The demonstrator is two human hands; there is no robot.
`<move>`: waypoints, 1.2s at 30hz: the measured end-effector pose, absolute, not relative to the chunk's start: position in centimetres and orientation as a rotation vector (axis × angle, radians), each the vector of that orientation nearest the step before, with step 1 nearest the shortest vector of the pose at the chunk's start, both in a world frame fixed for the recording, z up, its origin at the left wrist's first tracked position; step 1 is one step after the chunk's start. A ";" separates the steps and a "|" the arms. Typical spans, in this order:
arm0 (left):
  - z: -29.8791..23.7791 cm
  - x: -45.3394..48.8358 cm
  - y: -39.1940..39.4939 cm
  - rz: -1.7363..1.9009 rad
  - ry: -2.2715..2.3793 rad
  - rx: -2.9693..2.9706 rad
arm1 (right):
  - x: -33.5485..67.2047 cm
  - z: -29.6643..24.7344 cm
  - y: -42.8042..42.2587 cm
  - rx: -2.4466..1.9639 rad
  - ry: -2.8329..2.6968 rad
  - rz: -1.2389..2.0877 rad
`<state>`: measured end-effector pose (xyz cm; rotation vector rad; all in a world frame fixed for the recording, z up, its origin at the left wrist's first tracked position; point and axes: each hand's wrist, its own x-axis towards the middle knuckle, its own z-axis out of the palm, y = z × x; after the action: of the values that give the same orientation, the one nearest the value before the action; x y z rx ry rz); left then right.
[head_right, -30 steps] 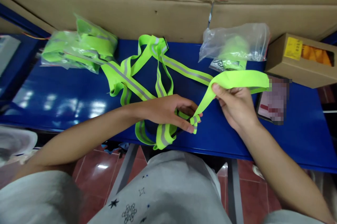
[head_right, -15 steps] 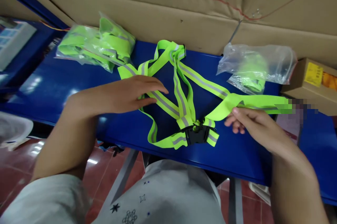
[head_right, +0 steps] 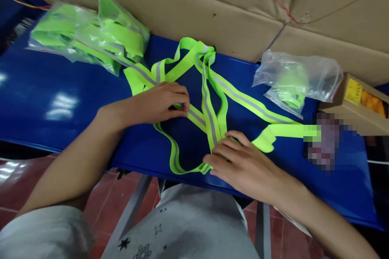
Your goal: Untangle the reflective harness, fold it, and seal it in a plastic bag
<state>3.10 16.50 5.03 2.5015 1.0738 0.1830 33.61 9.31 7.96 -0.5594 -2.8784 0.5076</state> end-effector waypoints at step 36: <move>9.3 6.5 11.9 0.229 0.837 2.762 | 39.7 6.4 8.6 -0.901 -2.876 0.737</move>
<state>6.53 11.91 9.33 2.7624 0.8366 0.2288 39.72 8.56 6.38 -0.9007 -2.8764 0.7371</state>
